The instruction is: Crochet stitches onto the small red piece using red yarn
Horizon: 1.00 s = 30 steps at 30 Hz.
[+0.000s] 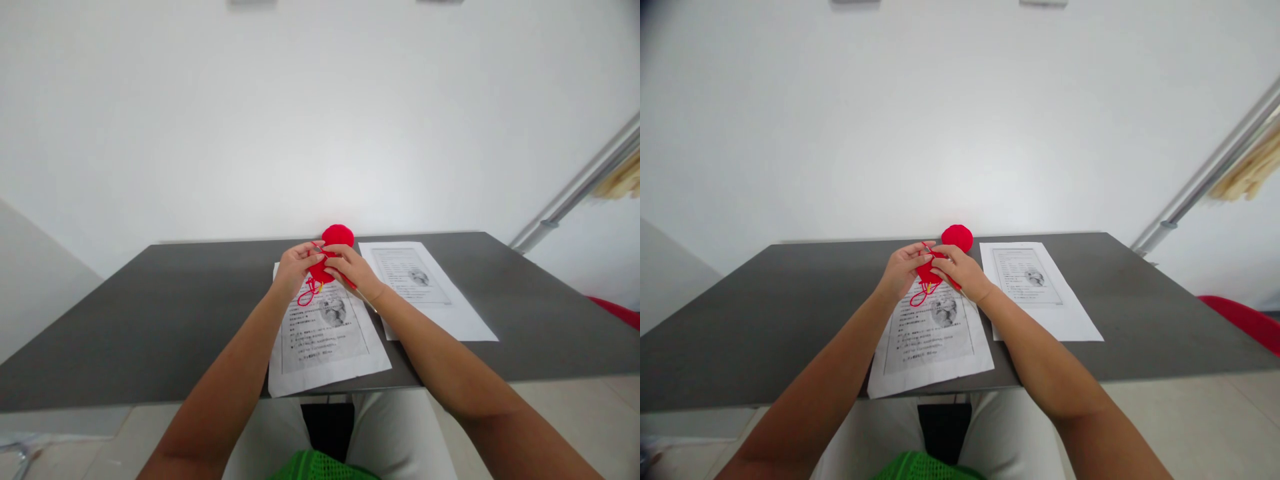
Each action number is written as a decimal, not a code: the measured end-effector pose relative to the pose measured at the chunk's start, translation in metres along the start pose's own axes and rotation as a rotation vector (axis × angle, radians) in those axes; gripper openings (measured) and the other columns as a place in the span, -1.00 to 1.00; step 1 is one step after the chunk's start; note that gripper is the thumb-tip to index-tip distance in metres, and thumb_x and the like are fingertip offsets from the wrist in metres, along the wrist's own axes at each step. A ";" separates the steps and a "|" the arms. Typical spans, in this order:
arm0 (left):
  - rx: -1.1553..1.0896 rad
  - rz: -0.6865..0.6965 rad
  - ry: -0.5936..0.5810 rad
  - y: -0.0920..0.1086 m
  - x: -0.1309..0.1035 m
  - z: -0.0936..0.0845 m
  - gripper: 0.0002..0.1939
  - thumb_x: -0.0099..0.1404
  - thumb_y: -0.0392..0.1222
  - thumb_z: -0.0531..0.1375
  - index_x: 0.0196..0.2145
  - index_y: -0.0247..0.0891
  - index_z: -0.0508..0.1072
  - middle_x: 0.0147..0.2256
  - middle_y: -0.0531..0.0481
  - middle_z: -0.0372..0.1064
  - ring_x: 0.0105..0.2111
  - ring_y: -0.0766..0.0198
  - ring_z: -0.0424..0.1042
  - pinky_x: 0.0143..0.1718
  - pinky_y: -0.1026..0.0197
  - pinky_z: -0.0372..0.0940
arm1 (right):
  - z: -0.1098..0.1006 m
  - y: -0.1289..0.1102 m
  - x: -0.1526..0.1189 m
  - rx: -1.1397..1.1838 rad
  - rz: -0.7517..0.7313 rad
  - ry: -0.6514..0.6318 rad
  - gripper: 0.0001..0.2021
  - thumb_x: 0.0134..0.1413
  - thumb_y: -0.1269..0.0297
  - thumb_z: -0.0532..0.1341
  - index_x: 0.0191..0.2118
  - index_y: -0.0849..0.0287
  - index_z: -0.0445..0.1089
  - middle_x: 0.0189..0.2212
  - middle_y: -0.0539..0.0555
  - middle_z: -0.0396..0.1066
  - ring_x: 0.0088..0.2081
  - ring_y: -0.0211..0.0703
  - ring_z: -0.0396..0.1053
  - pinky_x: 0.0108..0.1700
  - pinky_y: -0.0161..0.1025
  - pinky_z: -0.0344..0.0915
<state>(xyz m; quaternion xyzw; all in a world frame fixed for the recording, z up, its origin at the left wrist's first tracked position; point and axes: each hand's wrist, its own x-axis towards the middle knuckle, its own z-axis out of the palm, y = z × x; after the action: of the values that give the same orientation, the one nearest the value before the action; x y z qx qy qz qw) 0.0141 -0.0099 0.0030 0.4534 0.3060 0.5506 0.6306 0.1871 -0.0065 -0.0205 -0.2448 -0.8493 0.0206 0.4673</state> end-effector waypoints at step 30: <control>0.958 0.333 0.055 0.000 0.011 -0.030 -0.73 0.11 -0.31 0.22 -0.19 -0.30 0.54 -0.38 -0.01 0.48 -0.35 0.25 0.44 -0.18 0.19 0.33 | 0.005 -0.013 0.013 0.651 0.726 0.140 -0.79 0.08 0.11 0.27 -0.38 0.16 0.45 -0.41 0.05 0.54 -0.32 -0.14 0.50 -0.15 -0.14 0.43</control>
<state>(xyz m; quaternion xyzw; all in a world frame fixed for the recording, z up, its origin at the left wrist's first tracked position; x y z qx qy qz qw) -0.0098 0.0078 -0.0073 0.7197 0.4644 0.4532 0.2471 0.1722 -0.0112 -0.0094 -0.3668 -0.6253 0.4299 0.5382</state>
